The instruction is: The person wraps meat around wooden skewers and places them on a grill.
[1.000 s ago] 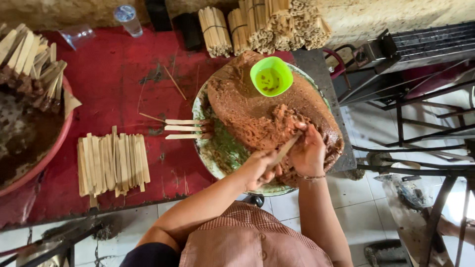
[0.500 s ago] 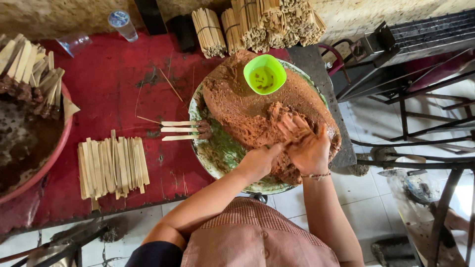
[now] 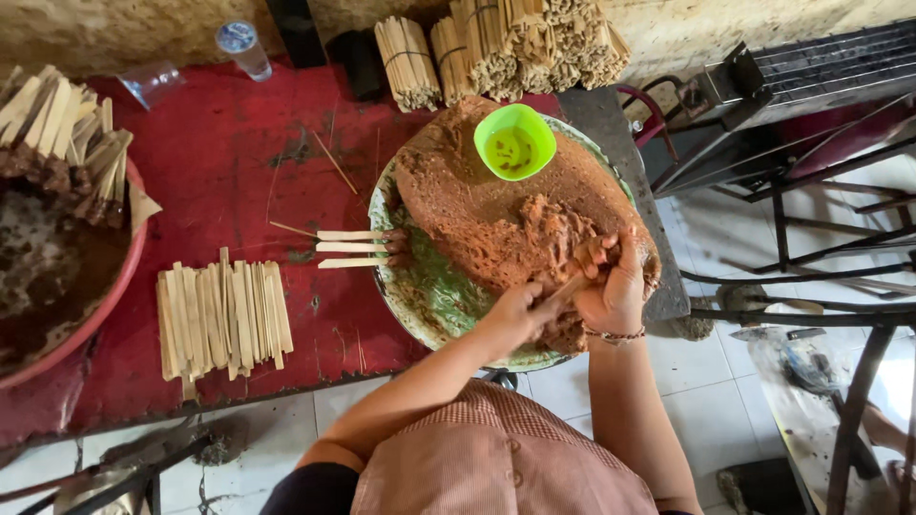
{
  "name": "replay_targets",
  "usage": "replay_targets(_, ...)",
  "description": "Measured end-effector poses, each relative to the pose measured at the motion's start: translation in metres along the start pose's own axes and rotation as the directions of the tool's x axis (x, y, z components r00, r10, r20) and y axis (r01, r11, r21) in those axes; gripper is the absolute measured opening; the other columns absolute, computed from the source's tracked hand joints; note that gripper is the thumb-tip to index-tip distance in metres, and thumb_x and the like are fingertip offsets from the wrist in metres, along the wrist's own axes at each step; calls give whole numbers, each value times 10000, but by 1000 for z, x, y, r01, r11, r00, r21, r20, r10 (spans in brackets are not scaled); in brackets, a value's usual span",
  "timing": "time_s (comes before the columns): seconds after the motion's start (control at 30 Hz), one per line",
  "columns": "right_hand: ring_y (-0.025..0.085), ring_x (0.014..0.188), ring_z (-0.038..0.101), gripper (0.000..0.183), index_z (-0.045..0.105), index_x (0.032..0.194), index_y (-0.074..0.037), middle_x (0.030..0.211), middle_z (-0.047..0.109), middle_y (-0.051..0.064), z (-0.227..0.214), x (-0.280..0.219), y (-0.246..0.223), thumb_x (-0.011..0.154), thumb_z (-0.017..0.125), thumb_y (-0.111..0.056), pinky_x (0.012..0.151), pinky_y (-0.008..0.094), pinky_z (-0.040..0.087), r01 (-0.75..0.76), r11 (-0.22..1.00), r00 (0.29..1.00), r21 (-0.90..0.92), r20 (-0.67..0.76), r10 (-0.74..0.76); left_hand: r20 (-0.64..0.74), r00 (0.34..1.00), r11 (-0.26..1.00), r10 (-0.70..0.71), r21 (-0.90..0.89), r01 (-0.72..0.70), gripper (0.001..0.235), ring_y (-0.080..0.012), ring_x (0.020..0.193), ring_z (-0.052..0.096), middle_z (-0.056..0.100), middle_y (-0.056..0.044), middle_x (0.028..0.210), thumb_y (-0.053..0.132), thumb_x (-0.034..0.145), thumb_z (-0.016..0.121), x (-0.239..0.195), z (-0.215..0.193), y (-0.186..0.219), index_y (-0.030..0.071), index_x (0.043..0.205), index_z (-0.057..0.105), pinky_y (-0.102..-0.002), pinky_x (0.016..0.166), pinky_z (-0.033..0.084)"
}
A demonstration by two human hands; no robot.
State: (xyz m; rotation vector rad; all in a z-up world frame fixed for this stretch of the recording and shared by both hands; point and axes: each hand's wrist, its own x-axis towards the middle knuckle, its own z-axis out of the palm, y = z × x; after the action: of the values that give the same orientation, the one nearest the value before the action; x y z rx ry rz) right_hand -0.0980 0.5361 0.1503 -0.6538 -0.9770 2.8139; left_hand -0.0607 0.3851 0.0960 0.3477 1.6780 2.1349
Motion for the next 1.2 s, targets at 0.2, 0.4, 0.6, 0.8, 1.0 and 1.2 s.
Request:
replay_targets(0.2, 246, 978, 673, 289, 528, 1069, -144, 1086, 673, 97, -5, -12, 2, 1008, 459, -418, 900, 380, 539, -119, 991, 966, -57, 224, 129, 164, 941, 904, -296, -269, 332, 302, -139, 552, 655, 605, -74, 688, 358, 952, 666, -8, -22, 14, 67, 1015, 609, -256, 492, 540)
replay_targets(0.4, 122, 391, 277, 496, 400, 663, -186, 537, 278, -43, 25, -8, -12, 1009, 393, -541, 426, 303, 318, -60, 990, 991, -125, 114, 74, 234, 881, 750, -411, -463, 472, 156, -140, 476, 611, 621, -122, 630, 279, 958, 641, 0, -15, 6, 144, 949, 564, -207, 445, 490)
replay_targets(0.6, 263, 844, 701, 358, 601, 881, -83, 891, 700, 106, 35, -12, -5, 998, 536, -415, 822, 389, 581, -187, 952, 982, -240, -35, 184, 301, 916, 893, -264, -283, 350, 270, -158, 465, 634, 613, -94, 628, 140, 896, 663, -9, -32, 40, 56, 1096, 502, -216, 355, 504)
replay_targets(0.8, 229, 755, 658, 435, 552, 855, -142, 808, 650, 72, 48, -8, -11, 1061, 327, -452, 756, 348, 540, -123, 974, 988, -188, 69, 138, -48, 978, 969, -202, -155, 192, 373, -108, 504, 577, 621, -116, 700, 305, 1018, 548, 9, -50, -17, 18, 1255, 580, -205, 400, 474)
replay_targets(1.0, 369, 1061, 648, 298, 593, 1055, -83, 1068, 688, 147, 47, 35, 8, 977, 494, -353, 816, 375, 498, -261, 944, 944, -200, 153, 293, -70, 716, 293, 695, 937, -192, 349, -198, 438, 533, 487, -57, 639, 256, 981, 503, 16, -66, 4, 248, 1325, 559, -257, 425, 493)
replay_targets(1.2, 306, 1418, 331, 492, 623, 1303, -266, 1261, 600, 73, 77, 108, 22, 1099, 222, -466, 1161, 547, -121, 666, -155, 735, -729, 677, -27, -219, 624, 273, 750, 962, 10, 257, -197, 586, 641, 598, -20, 786, 303, 906, 603, -40, -121, 9, 362, 1155, 624, -294, 514, 552)
